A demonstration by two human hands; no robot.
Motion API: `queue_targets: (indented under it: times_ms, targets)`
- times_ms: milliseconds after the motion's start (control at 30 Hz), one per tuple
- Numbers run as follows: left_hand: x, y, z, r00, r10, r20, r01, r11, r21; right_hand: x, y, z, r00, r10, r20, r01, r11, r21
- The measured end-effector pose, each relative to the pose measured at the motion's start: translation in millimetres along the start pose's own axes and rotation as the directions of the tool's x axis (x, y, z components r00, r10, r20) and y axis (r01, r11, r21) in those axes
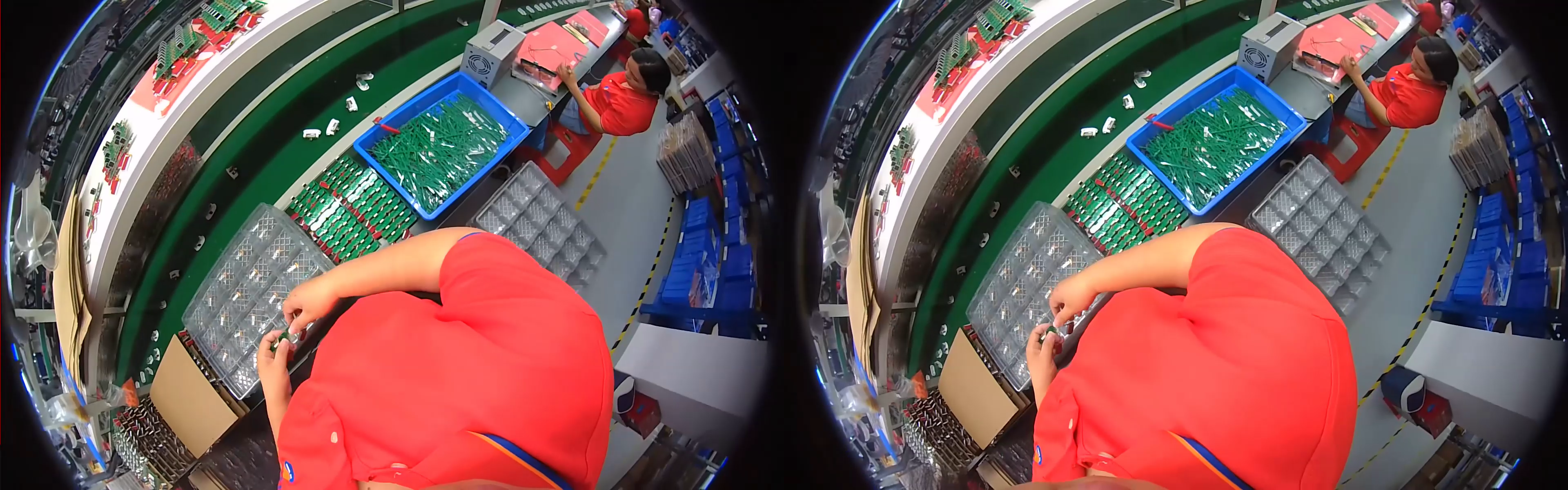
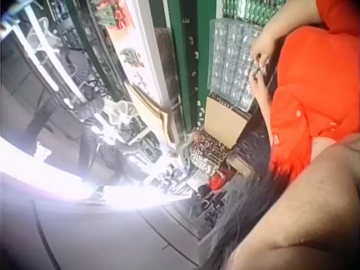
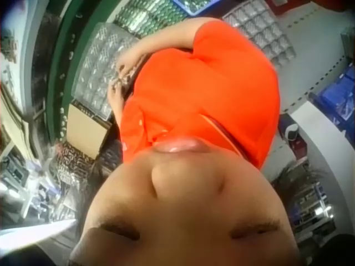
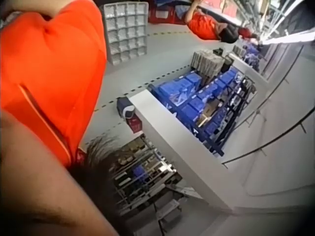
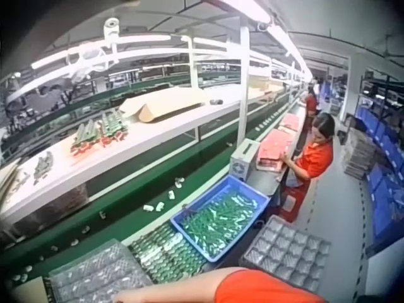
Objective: The person picks up green circuit board components from a blue bin and places them into slots in a plastic tray by hand.
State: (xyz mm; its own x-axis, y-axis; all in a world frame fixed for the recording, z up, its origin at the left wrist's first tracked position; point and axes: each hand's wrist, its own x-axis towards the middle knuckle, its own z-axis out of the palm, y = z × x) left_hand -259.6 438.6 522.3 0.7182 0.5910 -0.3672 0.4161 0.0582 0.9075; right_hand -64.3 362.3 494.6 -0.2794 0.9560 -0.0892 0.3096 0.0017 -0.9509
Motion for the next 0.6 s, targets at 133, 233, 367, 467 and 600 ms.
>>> queue_targets:
  times_ms: [133, 233, 367, 467, 600]
  targets:
    - [4, -9, -10, 0.998, 0.061, 0.015, -0.060, 0.994, -0.087, 14, 3, 9, 0.999, 0.040, 0.007, -0.041, 0.995, 0.093]
    - [14, -12, -23, 0.994, 0.013, 0.108, -0.009, 0.999, -0.040, 27, 15, 18, 0.994, 0.108, -0.029, -0.105, 0.990, 0.098]
    - [22, -28, -64, 0.947, 0.006, 0.322, 0.125, 0.914, -0.386, 32, -25, 18, 0.959, 0.278, 0.049, -0.274, 0.875, 0.400]
    - [37, -34, -97, 0.866, 0.041, 0.498, 0.262, 0.811, -0.523, 42, -40, 22, 0.950, 0.311, -0.027, -0.245, 0.798, 0.551]
    - [69, -64, -168, 0.985, 0.038, 0.166, 0.058, 0.842, -0.537, 82, -47, 36, 0.909, 0.414, -0.052, -0.295, 0.727, 0.620]
